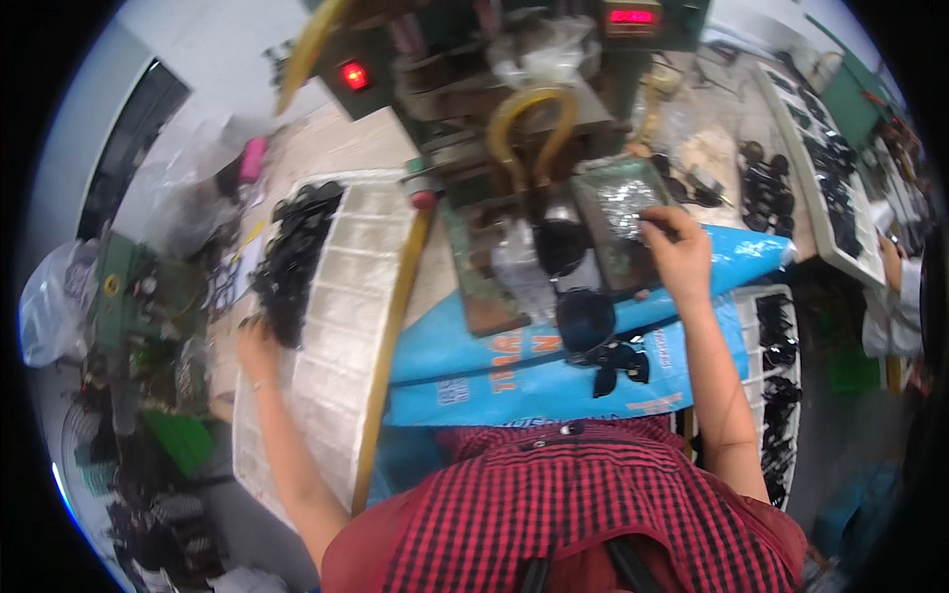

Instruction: The person assembles sunglasses by picking up black frames and lenses, placing them into a machine to attach the nose bridge, and then placing the finished units into a white tray. The process is repeated continuously.

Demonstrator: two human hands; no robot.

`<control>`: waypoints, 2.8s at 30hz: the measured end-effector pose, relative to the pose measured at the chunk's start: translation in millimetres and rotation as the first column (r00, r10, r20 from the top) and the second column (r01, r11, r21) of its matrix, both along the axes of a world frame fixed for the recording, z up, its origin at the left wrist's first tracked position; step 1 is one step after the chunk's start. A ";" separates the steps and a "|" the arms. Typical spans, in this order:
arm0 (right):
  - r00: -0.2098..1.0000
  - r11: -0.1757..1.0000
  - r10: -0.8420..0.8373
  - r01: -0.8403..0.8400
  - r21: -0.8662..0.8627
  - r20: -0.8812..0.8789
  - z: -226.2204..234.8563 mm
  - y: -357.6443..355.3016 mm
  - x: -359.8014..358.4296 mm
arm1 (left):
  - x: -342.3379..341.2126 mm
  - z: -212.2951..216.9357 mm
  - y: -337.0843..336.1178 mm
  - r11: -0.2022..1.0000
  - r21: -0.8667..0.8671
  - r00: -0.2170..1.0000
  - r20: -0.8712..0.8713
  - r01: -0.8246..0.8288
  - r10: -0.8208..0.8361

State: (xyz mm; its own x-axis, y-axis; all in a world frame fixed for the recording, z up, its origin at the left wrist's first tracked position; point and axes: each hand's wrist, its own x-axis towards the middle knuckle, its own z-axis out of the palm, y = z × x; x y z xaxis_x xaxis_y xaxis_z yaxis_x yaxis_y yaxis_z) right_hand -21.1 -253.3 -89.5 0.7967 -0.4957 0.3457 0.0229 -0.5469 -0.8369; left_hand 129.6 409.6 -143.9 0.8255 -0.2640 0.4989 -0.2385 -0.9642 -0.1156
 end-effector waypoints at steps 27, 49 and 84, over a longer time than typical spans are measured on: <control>0.886 0.745 0.349 -0.460 0.484 0.306 79.3 104.7 9.2 | -91.5 182.7 -368.1 0.180 -0.947 0.856 0.145 0.264 -0.496; 0.993 0.980 -0.093 0.104 -0.168 0.074 -14.1 -9.0 18.6 | -135.9 138.3 -421.3 0.069 -0.651 0.155 -0.280 -0.756 -0.947; 0.916 0.838 0.367 -0.401 0.369 0.160 65.5 74.8 44.6 | -65.5 87.0 -154.9 0.890 -0.446 0.987 -0.076 0.097 -0.145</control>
